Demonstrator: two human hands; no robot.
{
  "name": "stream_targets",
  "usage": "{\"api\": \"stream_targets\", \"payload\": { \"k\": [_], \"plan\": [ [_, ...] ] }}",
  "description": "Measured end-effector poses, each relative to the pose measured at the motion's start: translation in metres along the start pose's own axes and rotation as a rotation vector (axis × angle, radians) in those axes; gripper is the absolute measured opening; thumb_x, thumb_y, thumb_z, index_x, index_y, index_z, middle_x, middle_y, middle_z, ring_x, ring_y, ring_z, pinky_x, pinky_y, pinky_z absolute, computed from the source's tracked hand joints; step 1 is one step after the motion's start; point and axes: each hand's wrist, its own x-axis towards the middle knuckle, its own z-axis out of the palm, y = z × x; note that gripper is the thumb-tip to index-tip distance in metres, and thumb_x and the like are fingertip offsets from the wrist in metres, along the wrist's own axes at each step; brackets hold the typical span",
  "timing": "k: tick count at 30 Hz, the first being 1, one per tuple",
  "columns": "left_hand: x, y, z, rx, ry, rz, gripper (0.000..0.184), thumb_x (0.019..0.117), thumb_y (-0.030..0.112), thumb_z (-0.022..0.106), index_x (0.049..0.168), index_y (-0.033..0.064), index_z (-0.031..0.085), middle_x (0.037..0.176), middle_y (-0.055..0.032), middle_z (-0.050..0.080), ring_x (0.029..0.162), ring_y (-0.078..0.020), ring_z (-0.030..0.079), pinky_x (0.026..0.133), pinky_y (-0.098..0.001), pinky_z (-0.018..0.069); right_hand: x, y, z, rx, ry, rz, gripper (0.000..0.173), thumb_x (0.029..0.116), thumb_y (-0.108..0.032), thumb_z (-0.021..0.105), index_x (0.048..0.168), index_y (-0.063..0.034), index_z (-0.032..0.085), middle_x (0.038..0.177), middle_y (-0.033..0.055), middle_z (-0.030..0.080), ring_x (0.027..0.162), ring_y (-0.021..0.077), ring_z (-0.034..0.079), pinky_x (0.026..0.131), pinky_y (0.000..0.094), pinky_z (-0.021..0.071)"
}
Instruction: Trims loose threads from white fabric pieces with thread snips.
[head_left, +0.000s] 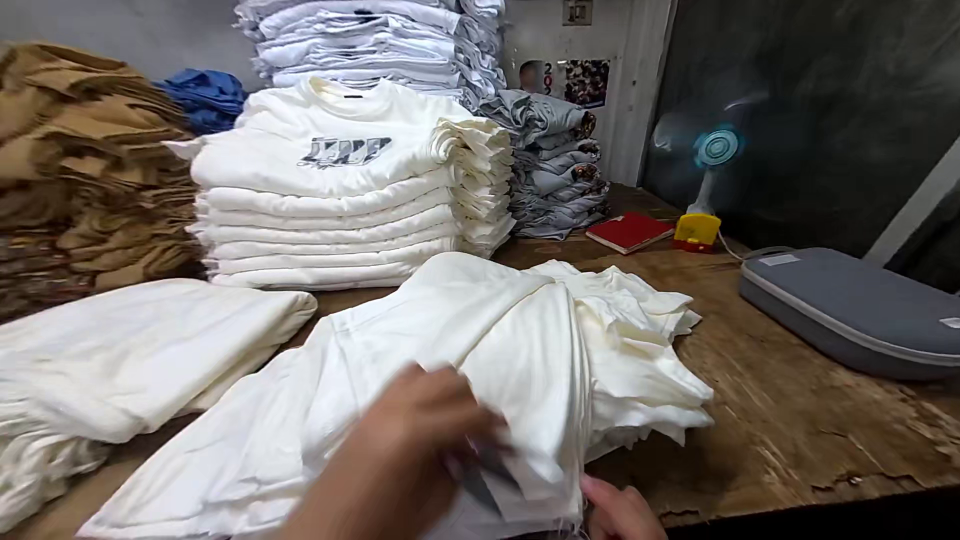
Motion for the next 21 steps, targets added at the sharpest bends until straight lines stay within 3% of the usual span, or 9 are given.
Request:
{"api": "stream_targets", "payload": {
  "k": [2,4,6,8,10,12,15,18,21],
  "plan": [
    [0.003,-0.020,-0.024,0.105,0.321,-0.207,0.021,0.0901,0.015,0.061,0.107,0.0108,0.073,0.090,-0.0035,0.070,0.072,-0.0104,0.065,0.061,-0.0309,0.0553,0.003,0.002,-0.004,-0.044,-0.006,-0.068,0.017,0.0895,-0.020,0.081,0.106,-0.0141,0.081,0.073,0.0005,0.058,0.071,0.0081,0.056,0.069,0.0221,0.0501],
    [0.001,-0.030,-0.047,0.192,0.469,-0.375,0.034,0.1003,0.027,0.064,0.129,0.0088,0.064,0.108,-0.0091,0.065,0.081,-0.0121,0.059,0.068,-0.0305,0.0483,0.005,0.005,-0.018,-0.054,-0.038,-0.080,0.007,0.0912,-0.019,0.079,0.096,-0.0156,0.082,0.070,-0.0004,0.057,0.072,0.0075,0.054,0.070,0.0218,0.0462],
    [-0.007,-0.017,-0.046,0.198,0.418,-0.329,0.049,0.0976,0.031,0.069,0.136,0.0030,0.058,0.105,-0.0146,0.062,0.082,-0.0151,0.056,0.068,-0.0310,0.0454,0.009,0.010,-0.038,-0.081,-0.107,-0.013,0.009,0.0919,-0.022,0.079,0.091,-0.0136,0.081,0.073,0.0007,0.059,0.074,0.0089,0.056,0.071,0.0235,0.0473],
    [-0.017,0.013,-0.031,0.101,0.236,-0.276,0.054,0.0935,0.032,0.074,0.134,0.0005,0.058,0.103,-0.0196,0.062,0.087,-0.0222,0.060,0.073,-0.0369,0.0513,0.013,0.011,-0.050,-0.095,-0.147,0.052,0.016,0.0927,-0.029,0.077,0.087,-0.0139,0.077,0.082,0.0007,0.061,0.085,0.0087,0.059,0.079,0.0247,0.0494],
    [-0.019,0.038,-0.012,0.007,0.100,-0.275,0.049,0.0931,0.033,0.075,0.134,0.0075,0.065,0.107,-0.0199,0.061,0.095,-0.0274,0.060,0.081,-0.0446,0.0498,0.017,0.006,-0.045,-0.026,-0.113,0.041,0.023,0.0960,-0.037,0.072,0.092,-0.0149,0.073,0.091,-0.0006,0.058,0.093,0.0043,0.057,0.083,0.0192,0.0488],
    [-0.020,0.045,0.004,-0.021,0.077,-0.280,0.043,0.0965,0.034,0.070,0.134,0.0144,0.068,0.105,-0.0137,0.060,0.096,-0.0231,0.058,0.082,-0.0431,0.0452,0.025,-0.005,-0.028,0.009,-0.043,0.003,0.027,0.0990,-0.041,0.067,0.102,-0.0148,0.075,0.092,-0.0020,0.059,0.088,0.0004,0.058,0.076,0.0144,0.0495],
    [-0.019,0.042,0.015,0.049,0.155,-0.286,0.038,0.0978,0.034,0.067,0.133,0.0182,0.069,0.102,-0.0087,0.058,0.093,-0.0184,0.057,0.080,-0.0388,0.0461,0.040,-0.002,0.007,-0.147,0.051,-0.049,0.026,0.0897,-0.033,0.080,0.111,-0.0180,0.081,0.089,-0.0014,0.058,0.083,0.0041,0.055,0.072,0.0183,0.0483],
    [-0.023,0.036,0.017,0.092,0.146,-0.281,0.039,0.0973,0.035,0.067,0.133,0.0182,0.069,0.102,-0.0106,0.059,0.093,-0.0220,0.057,0.079,-0.0434,0.0429,0.043,0.009,0.019,-0.070,0.126,-0.034,0.010,0.0826,-0.018,0.085,0.092,-0.0188,0.083,0.083,-0.0033,0.057,0.081,0.0019,0.056,0.072,0.0148,0.0480],
    [-0.032,0.031,0.010,0.098,0.073,-0.281,0.044,0.0982,0.038,0.066,0.136,0.0154,0.066,0.105,-0.0130,0.059,0.096,-0.0250,0.057,0.082,-0.0469,0.0417,0.038,0.003,-0.006,0.079,0.117,0.114,0.004,0.0861,-0.012,0.082,0.089,-0.0123,0.078,0.086,-0.0035,0.057,0.077,-0.0035,0.057,0.066,0.0082,0.0491]
  ]
}}
